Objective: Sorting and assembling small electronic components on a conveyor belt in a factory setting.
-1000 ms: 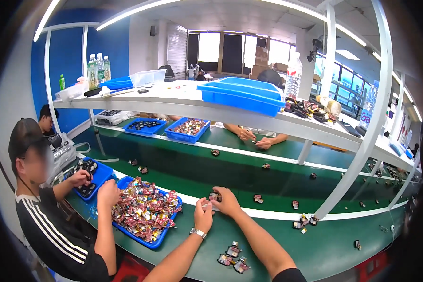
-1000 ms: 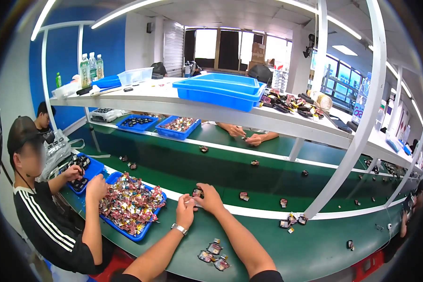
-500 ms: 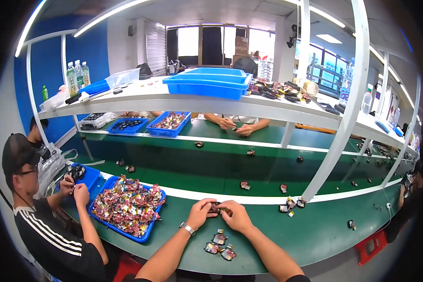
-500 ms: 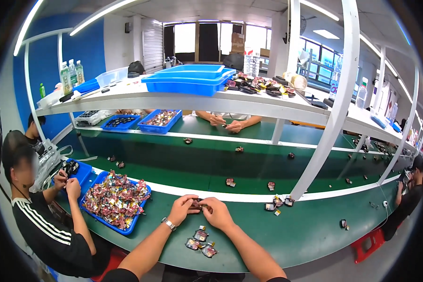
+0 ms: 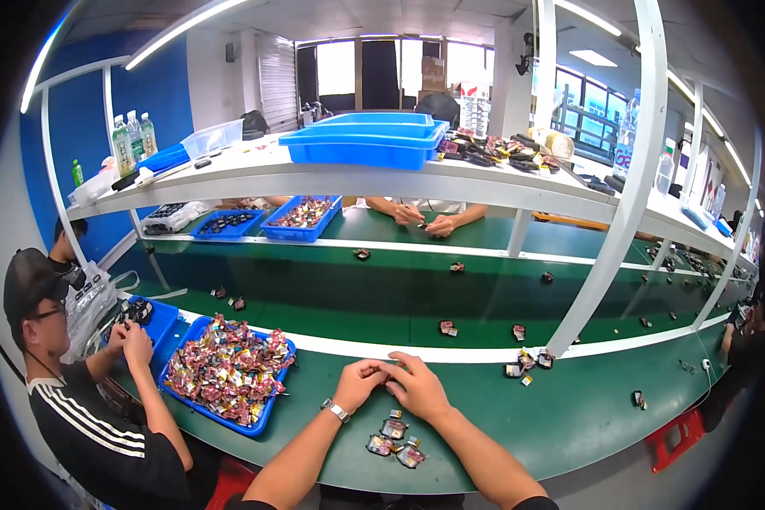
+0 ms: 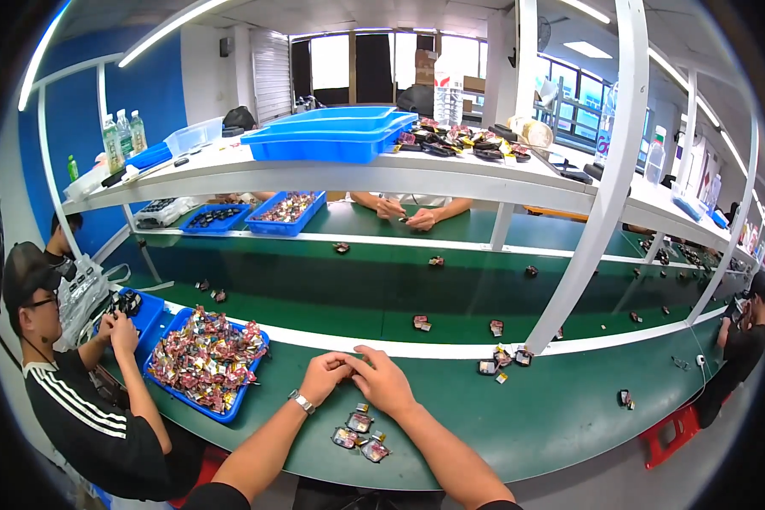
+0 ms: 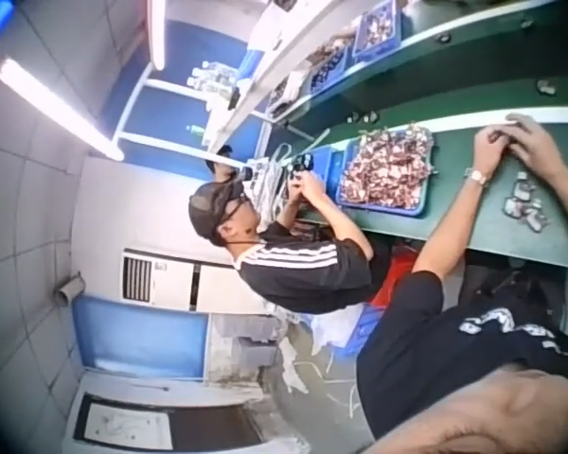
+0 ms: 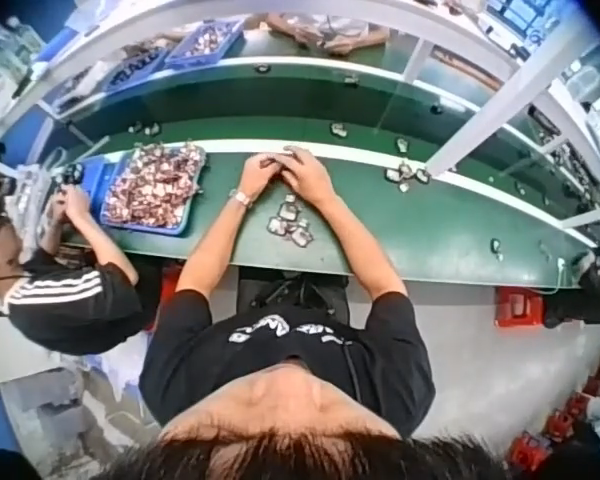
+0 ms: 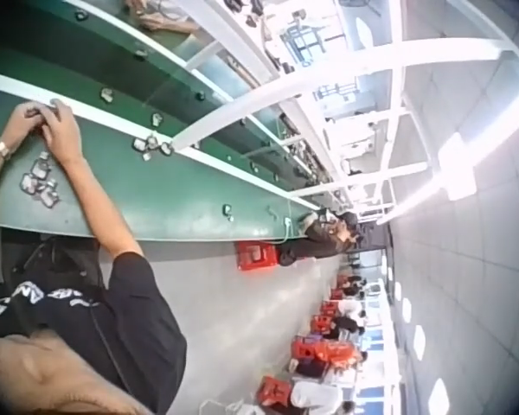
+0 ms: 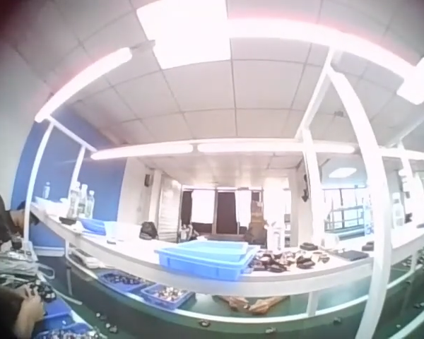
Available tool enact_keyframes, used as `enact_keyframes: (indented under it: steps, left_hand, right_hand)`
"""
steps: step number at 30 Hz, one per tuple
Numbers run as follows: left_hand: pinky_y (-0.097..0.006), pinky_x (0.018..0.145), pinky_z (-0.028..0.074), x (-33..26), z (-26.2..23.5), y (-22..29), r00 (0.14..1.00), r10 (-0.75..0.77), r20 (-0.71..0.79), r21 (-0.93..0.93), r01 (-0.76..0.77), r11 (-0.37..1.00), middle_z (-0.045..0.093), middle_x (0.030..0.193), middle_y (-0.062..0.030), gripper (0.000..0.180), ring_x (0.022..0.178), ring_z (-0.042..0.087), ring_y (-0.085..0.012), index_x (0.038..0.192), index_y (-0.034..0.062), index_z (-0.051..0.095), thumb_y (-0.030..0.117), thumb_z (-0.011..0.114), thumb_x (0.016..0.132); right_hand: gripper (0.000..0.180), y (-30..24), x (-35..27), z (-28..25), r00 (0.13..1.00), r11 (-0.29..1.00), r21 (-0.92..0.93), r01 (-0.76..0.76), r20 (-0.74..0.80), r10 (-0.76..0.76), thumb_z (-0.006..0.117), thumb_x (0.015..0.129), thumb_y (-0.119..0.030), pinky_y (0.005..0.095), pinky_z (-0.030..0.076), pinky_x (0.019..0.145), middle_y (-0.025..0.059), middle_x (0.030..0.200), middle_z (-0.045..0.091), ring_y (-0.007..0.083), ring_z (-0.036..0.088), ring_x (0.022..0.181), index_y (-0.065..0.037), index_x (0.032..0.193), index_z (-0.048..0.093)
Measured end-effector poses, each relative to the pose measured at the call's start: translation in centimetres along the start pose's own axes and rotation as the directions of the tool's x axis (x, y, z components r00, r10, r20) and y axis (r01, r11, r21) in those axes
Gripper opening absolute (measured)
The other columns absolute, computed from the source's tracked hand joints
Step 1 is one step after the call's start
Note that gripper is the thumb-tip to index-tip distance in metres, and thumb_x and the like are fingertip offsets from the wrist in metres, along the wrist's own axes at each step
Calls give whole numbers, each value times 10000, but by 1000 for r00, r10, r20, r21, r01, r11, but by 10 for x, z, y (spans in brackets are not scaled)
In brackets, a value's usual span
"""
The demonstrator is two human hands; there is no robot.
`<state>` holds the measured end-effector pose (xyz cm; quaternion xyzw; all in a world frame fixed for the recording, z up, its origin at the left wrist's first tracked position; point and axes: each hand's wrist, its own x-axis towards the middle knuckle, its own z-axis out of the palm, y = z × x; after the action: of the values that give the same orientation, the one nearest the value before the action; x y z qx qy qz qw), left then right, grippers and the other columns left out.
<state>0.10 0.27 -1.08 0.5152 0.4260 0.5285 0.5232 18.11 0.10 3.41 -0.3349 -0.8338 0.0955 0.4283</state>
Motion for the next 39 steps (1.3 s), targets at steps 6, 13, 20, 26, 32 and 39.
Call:
enact_keyframes:
  steps: [6,13,20,26,32,39]
  left_hand:
    - [-287,821,555,-3,3,7,999,-36,-2,2,36,999,681,1011,-89,203,885,660,-154,1087,-48,641,16,601,899]
    - [-335,880,562,-5,0,18,979,-145,142,-219,173,960,628,1159,-131,347,1016,648,-207,1281,-22,538,29,545,938]
    - [-323,893,552,-6,-3,16,962,-192,193,-63,207,976,623,1187,-119,376,1049,631,-179,1319,20,522,25,530,944]
    - [-297,906,527,-5,-4,17,945,-116,307,-155,170,973,611,1222,-112,456,1063,618,-156,1362,-10,467,-5,549,913]
    - [-301,915,523,-5,-4,18,938,-113,328,-91,150,984,606,1235,-112,459,1081,611,-161,1374,-16,449,0,537,924]
    - [-318,915,535,-6,-1,19,926,-188,328,-91,229,969,624,1192,-94,381,1073,618,-160,1347,7,480,44,500,968]
  right_hand:
    - [389,10,-4,4,995,996,8,92,39,-92,722,749,-64,356,540,802,66,1184,588,257,606,996,-143,1124,652]
    - [281,13,-3,-5,994,993,54,104,38,-107,720,744,-69,364,534,796,56,1189,593,261,611,979,-125,1016,680]
    - [188,20,-1,-6,974,980,74,182,126,-191,720,763,-96,390,481,922,92,1222,572,288,544,1120,-99,948,688]
    - [118,19,-7,0,989,981,166,-101,125,80,686,817,-133,375,458,964,86,1241,574,282,517,1167,-78,920,702]
    - [129,18,-7,-1,979,972,184,-147,166,116,688,823,-148,385,422,1009,103,1250,573,297,502,1193,-70,925,699]
    - [116,22,-10,-6,966,974,205,-93,256,39,669,837,-171,384,433,999,85,1280,549,284,478,1219,-76,900,693]
